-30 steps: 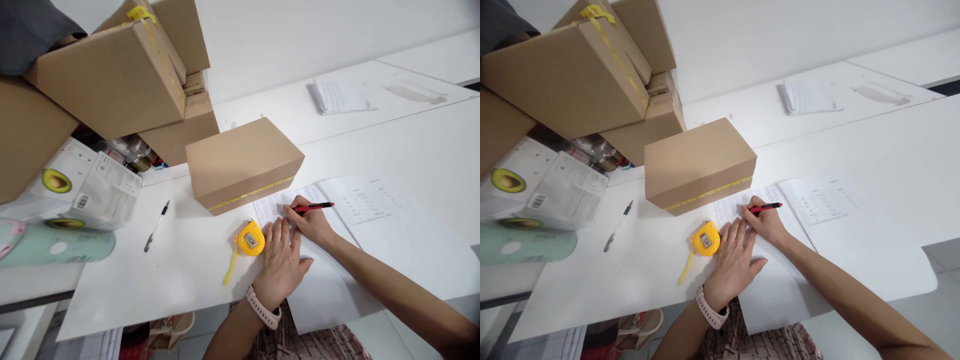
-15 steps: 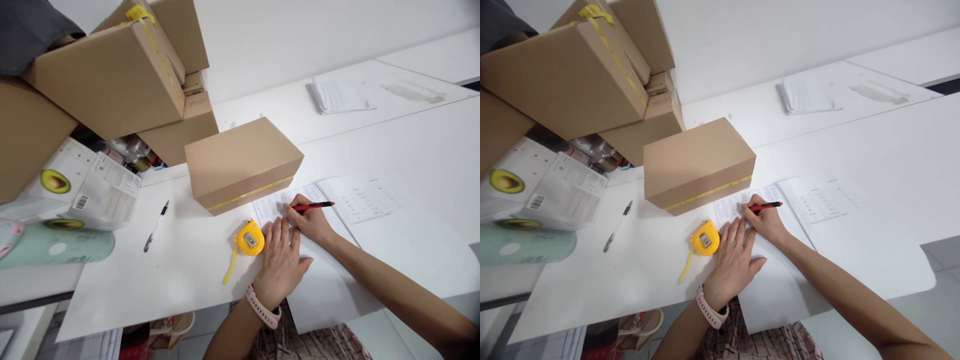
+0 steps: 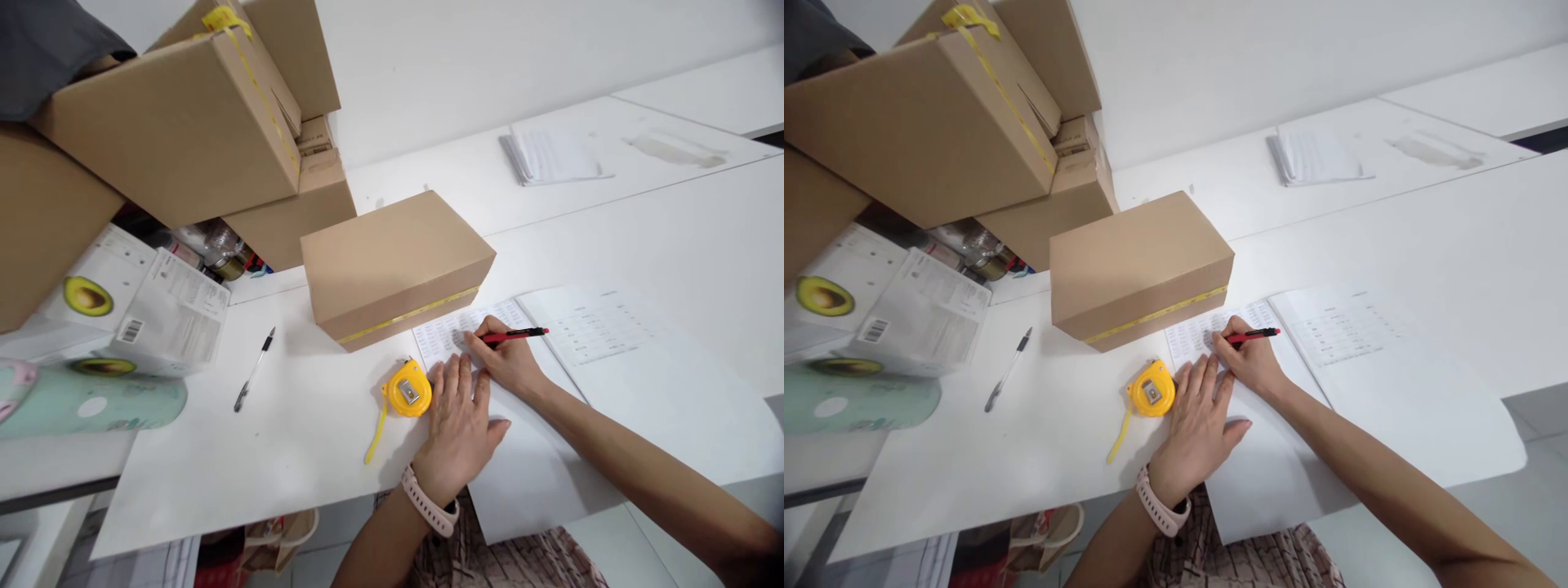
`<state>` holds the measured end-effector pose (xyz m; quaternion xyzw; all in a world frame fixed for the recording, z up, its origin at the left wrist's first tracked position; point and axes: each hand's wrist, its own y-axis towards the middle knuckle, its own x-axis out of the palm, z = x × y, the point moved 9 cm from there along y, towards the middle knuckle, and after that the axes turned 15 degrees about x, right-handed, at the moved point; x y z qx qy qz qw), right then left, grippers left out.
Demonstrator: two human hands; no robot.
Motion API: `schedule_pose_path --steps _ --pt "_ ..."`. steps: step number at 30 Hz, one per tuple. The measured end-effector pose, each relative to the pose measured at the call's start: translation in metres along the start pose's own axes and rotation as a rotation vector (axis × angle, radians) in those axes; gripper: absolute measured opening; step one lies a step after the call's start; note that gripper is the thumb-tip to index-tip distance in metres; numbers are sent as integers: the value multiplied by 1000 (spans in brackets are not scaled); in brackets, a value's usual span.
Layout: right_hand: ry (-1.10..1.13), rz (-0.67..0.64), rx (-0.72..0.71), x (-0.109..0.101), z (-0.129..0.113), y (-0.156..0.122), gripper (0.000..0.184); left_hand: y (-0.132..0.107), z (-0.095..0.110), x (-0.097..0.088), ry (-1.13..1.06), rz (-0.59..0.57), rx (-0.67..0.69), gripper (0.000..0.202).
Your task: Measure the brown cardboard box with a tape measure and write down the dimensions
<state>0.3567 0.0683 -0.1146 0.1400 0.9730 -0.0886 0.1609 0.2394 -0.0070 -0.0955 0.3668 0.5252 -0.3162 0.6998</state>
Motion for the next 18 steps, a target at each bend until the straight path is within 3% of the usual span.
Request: schedule_pose_path --steps 18 --pt "5 22 9 -3 -1 -1 30 0 0 -1 -4 -5 1 67"
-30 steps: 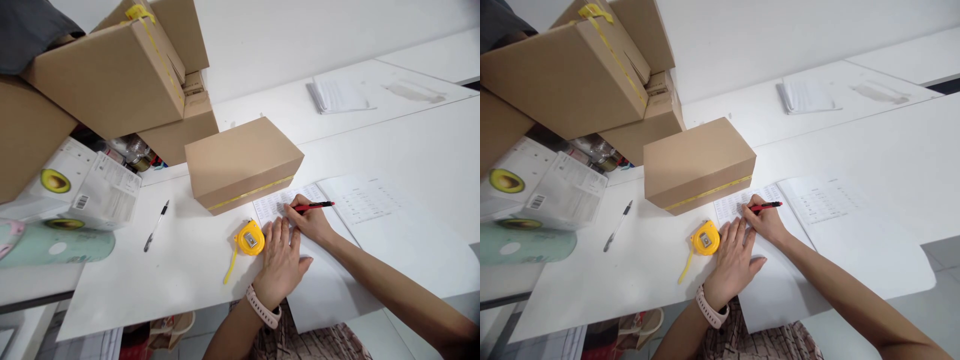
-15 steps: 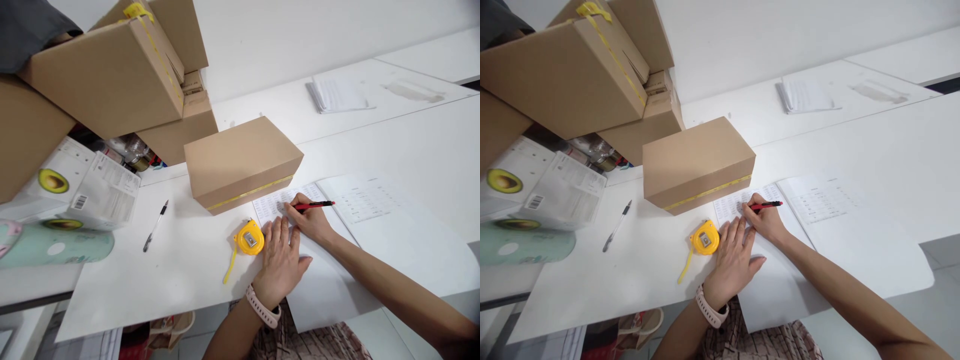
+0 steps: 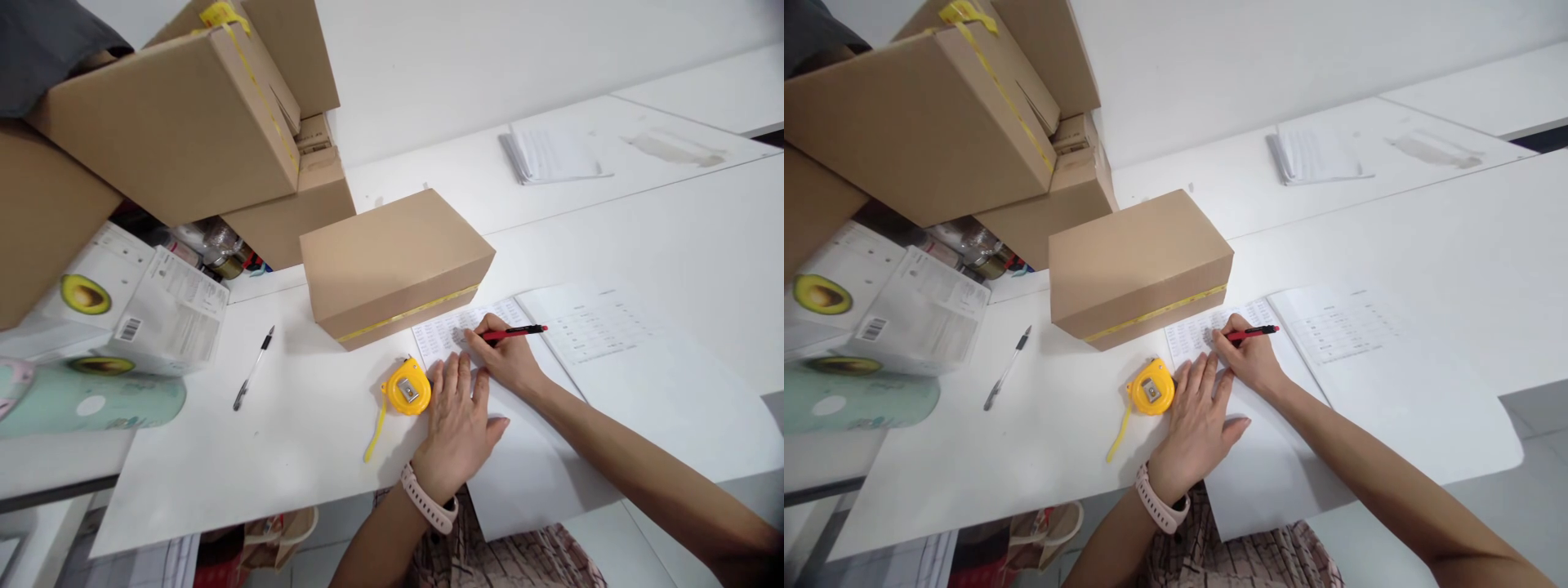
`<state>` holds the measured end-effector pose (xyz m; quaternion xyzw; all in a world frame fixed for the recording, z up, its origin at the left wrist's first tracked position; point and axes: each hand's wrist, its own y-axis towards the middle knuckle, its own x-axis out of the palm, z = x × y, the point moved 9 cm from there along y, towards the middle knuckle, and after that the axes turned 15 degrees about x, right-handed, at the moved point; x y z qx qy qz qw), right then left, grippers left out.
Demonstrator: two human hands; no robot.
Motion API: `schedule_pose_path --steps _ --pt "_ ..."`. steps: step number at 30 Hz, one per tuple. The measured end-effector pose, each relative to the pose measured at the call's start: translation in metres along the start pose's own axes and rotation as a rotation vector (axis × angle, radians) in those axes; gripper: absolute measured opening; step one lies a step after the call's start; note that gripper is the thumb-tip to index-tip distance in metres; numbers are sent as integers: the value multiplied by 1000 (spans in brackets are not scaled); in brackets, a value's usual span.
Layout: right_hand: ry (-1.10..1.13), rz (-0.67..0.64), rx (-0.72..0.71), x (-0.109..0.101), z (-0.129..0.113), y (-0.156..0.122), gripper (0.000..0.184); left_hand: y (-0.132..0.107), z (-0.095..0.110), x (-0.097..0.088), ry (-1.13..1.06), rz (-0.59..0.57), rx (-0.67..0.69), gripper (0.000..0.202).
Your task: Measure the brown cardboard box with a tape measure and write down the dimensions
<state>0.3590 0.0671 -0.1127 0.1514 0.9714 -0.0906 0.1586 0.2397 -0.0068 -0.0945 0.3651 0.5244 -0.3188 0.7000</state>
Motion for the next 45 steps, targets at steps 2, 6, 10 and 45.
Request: schedule_pose_path --steps 2,6,10,45 --pt "-2 -4 -2 1 -1 0 30 0 0 0 -1 -3 -3 67" --pt "8 -4 -2 1 -1 1 31 0 0 0 -11 -6 -2 67" --pt "5 12 -1 0 0 2 31 1 0 0 -10 -10 -5 67" --pt "-1065 265 -475 -49 3 -28 55 -28 7 -59 -21 390 22 30"
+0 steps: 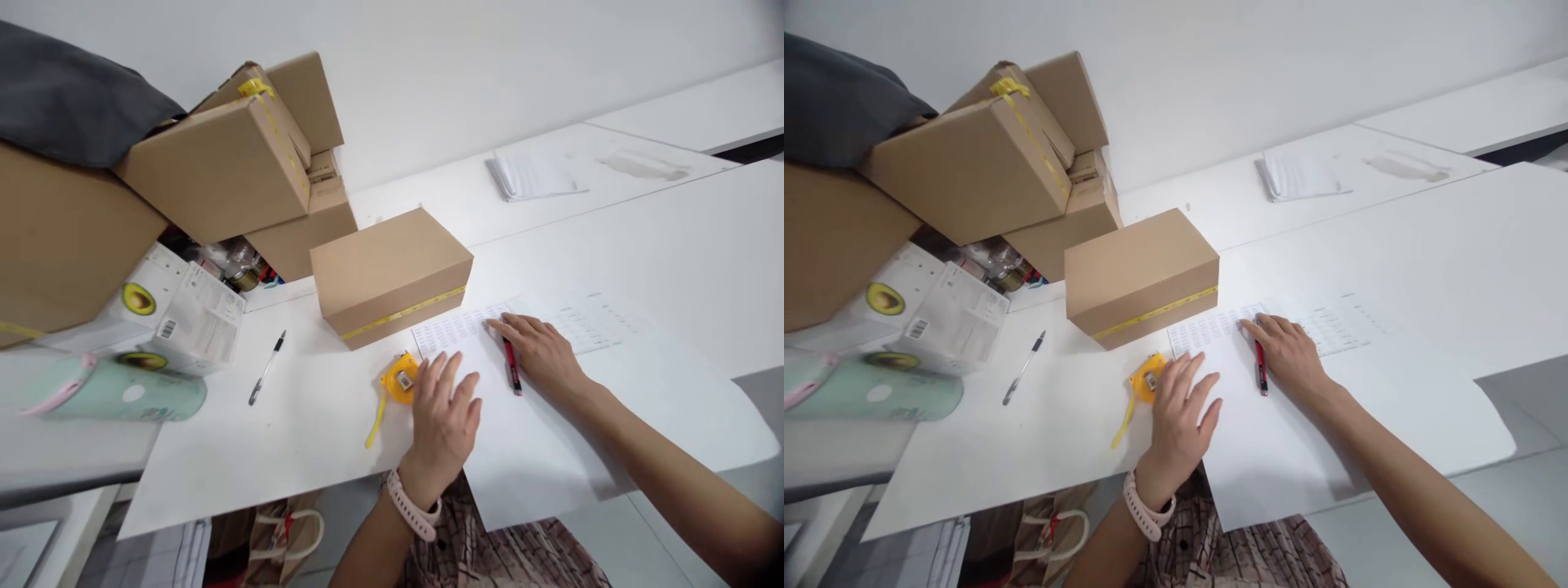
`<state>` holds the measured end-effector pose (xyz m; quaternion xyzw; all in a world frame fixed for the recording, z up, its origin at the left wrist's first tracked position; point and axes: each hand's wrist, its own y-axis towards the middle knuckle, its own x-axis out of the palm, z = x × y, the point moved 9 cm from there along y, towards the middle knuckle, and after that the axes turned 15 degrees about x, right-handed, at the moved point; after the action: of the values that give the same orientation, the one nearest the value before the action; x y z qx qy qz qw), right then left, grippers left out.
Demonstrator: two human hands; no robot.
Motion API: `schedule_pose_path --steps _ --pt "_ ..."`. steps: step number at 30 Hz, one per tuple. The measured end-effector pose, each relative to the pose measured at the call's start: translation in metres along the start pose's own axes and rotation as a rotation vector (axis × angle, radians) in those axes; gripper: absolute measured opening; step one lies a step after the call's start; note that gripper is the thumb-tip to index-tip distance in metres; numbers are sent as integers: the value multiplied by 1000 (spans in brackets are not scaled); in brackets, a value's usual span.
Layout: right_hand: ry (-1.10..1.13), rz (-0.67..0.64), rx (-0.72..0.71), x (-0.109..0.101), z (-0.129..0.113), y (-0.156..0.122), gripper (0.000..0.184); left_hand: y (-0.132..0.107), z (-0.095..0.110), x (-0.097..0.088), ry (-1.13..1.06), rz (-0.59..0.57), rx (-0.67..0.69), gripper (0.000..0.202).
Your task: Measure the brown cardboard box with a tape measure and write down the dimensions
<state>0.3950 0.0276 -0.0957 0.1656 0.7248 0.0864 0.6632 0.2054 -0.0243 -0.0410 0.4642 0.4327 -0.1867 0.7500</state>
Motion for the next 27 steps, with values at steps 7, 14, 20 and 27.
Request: schedule_pose_path --steps 7,14,20,27 --pt "299 2 53 -23 -18 -4 44 -54 -69 -11 33 -6 -390 70" --pt "1182 -623 157 -24 -94 -24 41 -50 -57 -15 -631 54 -460 54" --pt "1429 -854 345 -30 -97 -20 44 -50 -56 -32 -1015 105 -520 60" --pt "1681 -375 513 -71 -7 90 35 -47 -157 -120 -1002 627 -533 64"
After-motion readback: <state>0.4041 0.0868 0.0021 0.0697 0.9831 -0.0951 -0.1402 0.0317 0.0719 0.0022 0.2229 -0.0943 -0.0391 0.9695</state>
